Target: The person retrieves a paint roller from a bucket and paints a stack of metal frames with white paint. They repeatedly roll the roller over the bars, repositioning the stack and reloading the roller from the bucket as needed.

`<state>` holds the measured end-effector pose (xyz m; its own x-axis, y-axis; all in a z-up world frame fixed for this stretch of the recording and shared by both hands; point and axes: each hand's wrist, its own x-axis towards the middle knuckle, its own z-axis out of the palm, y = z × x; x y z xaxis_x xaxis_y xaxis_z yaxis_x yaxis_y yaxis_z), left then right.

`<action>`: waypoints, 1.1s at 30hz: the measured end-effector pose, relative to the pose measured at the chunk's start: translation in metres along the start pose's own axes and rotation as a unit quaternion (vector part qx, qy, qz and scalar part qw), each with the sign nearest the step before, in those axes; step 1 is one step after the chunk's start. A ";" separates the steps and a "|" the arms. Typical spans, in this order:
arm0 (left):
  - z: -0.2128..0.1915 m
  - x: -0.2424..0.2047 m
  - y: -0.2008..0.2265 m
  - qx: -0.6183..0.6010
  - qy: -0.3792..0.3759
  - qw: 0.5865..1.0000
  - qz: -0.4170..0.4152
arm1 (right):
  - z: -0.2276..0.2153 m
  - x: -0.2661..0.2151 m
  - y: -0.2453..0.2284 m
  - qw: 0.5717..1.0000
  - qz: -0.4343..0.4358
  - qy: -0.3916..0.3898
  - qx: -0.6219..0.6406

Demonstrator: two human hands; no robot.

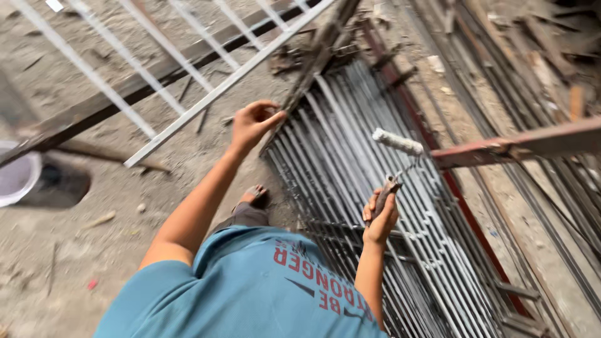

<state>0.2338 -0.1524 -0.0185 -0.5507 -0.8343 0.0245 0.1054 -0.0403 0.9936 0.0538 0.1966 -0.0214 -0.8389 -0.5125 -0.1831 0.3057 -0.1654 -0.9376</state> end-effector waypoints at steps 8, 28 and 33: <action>-0.129 -0.193 -0.070 0.274 0.133 0.933 -0.193 | 0.103 0.012 0.024 0.975 0.050 -0.210 -0.059; -0.197 -0.609 -0.186 -0.182 0.795 0.515 -0.264 | 0.259 -0.100 0.144 0.745 0.214 -0.581 -0.249; -0.243 -0.597 -0.186 -0.216 0.708 0.605 -0.292 | 0.298 -0.136 0.158 0.716 0.097 -0.635 -0.274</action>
<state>0.7441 0.2196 -0.2448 0.6316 -0.2299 -0.7404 0.6104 -0.4414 0.6577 0.3508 -0.0109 -0.0566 0.3875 -0.8914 -0.2350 -0.1527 0.1893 -0.9700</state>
